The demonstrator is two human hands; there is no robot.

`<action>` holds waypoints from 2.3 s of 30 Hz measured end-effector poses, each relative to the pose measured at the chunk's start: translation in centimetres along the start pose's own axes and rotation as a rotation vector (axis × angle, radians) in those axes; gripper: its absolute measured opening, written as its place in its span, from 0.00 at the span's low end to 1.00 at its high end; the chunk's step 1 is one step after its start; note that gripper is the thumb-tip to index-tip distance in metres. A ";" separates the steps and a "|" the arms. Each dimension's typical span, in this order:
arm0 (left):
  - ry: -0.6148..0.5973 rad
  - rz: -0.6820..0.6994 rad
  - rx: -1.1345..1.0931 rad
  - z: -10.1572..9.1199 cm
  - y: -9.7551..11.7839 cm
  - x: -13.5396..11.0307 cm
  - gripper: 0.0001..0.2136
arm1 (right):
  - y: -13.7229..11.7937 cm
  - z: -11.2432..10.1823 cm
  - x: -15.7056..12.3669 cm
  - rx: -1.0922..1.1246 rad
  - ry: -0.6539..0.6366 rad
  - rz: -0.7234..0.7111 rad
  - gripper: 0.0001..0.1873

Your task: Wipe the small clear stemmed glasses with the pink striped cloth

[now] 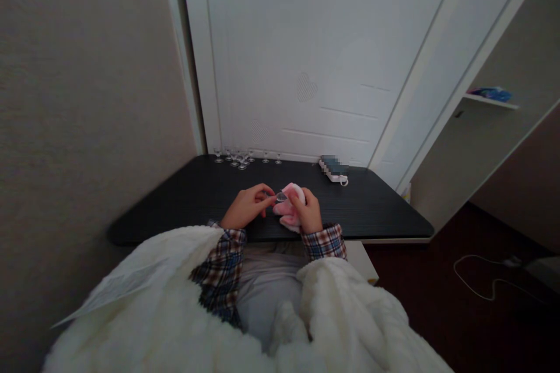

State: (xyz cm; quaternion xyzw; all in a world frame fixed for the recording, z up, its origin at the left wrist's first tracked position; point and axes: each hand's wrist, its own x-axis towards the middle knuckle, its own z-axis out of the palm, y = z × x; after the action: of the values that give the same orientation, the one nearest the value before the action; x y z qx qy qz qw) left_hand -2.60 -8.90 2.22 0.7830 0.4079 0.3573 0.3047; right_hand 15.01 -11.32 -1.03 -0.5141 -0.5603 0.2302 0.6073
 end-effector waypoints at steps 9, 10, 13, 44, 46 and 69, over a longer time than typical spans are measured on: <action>0.014 0.008 0.035 0.0 -0.3 0.1 0.17 | 0.2 -0.1 -0.1 -0.011 -0.035 -0.066 0.10; 0.015 0.009 0.035 0.0 -0.3 0.1 0.18 | 0.2 -0.1 -0.1 -0.016 -0.034 -0.068 0.10; 0.002 0.006 0.020 0.0 -0.4 0.1 0.18 | 0.3 0.0 -0.1 -0.027 -0.025 -0.049 0.10; 0.127 0.049 -0.120 0.0 -0.2 0.2 0.17 | -0.3 -0.1 -0.1 0.010 0.016 -0.007 0.09; 0.151 0.043 -0.138 0.0 -0.1 0.2 0.17 | -0.3 -0.1 -0.1 0.016 -0.004 -0.010 0.09; 0.149 0.024 -0.029 0.1 -1.0 0.4 0.15 | -0.1 -0.1 0.1 -0.005 0.001 -0.003 0.09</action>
State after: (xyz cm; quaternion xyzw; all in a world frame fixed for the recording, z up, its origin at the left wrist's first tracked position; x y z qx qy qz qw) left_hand -2.75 -8.10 1.52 0.7544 0.4149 0.4242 0.2807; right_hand 15.09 -11.33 -0.93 -0.5149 -0.5613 0.2276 0.6067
